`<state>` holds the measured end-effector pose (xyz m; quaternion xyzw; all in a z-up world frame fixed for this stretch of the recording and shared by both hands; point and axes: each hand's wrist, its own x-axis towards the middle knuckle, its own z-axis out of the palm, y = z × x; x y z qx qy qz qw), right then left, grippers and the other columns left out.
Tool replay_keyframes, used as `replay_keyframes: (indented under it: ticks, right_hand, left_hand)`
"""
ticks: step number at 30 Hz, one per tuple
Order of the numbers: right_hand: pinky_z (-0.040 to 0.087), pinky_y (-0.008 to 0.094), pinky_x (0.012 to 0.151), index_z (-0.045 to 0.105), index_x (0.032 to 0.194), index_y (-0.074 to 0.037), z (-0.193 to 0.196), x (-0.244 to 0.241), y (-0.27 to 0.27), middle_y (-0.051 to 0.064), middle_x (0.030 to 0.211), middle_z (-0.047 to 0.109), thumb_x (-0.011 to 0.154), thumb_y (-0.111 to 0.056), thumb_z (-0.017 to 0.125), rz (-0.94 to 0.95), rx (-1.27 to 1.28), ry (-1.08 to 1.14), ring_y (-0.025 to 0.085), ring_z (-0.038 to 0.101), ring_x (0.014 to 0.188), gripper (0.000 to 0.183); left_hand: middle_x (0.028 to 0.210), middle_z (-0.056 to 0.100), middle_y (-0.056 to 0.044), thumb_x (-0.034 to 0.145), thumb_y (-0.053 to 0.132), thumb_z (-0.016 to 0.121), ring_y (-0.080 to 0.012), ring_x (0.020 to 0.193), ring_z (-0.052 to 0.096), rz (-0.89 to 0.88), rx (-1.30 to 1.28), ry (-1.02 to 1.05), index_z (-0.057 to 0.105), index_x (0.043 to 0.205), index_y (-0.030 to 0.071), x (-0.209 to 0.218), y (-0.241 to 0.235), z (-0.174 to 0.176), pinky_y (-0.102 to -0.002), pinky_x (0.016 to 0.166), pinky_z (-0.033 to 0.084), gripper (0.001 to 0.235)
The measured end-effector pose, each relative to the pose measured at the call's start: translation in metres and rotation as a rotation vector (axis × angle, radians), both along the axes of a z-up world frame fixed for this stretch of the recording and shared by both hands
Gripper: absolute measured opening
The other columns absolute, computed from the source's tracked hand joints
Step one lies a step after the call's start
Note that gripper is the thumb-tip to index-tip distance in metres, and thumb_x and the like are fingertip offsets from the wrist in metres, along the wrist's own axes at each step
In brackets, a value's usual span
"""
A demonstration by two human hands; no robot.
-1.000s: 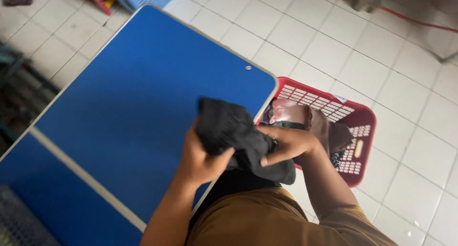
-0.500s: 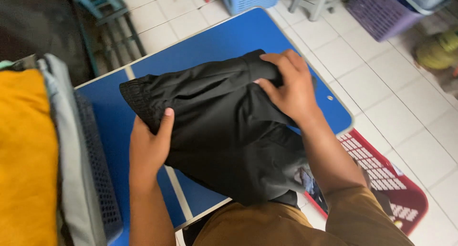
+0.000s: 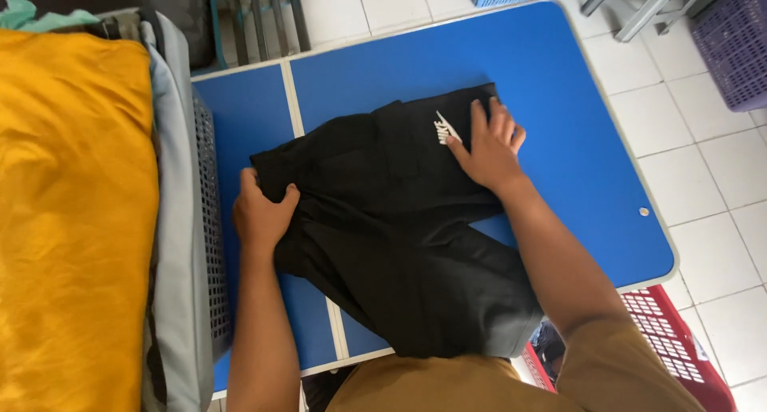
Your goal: The person picks up a shirt and a pair of shorts from a basket and folds them by hand on a table.
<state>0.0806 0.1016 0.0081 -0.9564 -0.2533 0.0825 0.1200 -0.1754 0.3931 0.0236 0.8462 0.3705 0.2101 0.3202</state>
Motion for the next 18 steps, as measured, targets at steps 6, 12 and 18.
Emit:
replay_keyframes:
  ticks: [6,12,18]
  right_hand:
    - [0.022,0.063,0.11,0.026,0.156,0.002,-0.003,0.015,-0.013,0.027,0.148,0.025,0.09,-0.06,0.074,-0.208,0.154,0.016,0.051,0.023,0.137,0.103]
    - [0.054,0.054,0.091,0.057,0.137,-0.006,-0.034,0.058,-0.033,0.019,0.121,0.071,0.089,-0.035,0.086,-0.079,0.413,-0.083,0.039,0.069,0.111,0.063]
    - [0.046,0.045,0.074,0.058,0.118,-0.007,-0.01,0.057,-0.043,0.01,0.106,0.059,0.106,-0.017,0.069,0.019,0.885,-0.252,0.028,0.056,0.092,0.02]
  left_hand:
    - [0.13,0.053,-0.046,0.086,-0.001,0.07,-0.0612,0.113,0.059,-0.148,-0.091,-0.252,0.032,0.15,-0.005,0.0,-0.018,0.013,-0.069,0.081,0.056,0.074]
    - [0.12,0.057,-0.025,0.1,-0.008,0.057,-0.0362,0.098,0.067,-0.302,-0.269,-0.521,0.012,0.163,0.023,0.003,0.024,-0.044,-0.051,0.074,0.053,0.084]
    - [0.127,0.062,-0.012,0.104,0.013,0.064,-0.0243,0.122,0.059,-0.31,-0.166,-0.508,0.059,0.126,0.006,0.007,0.019,-0.04,-0.035,0.104,0.048,0.023]
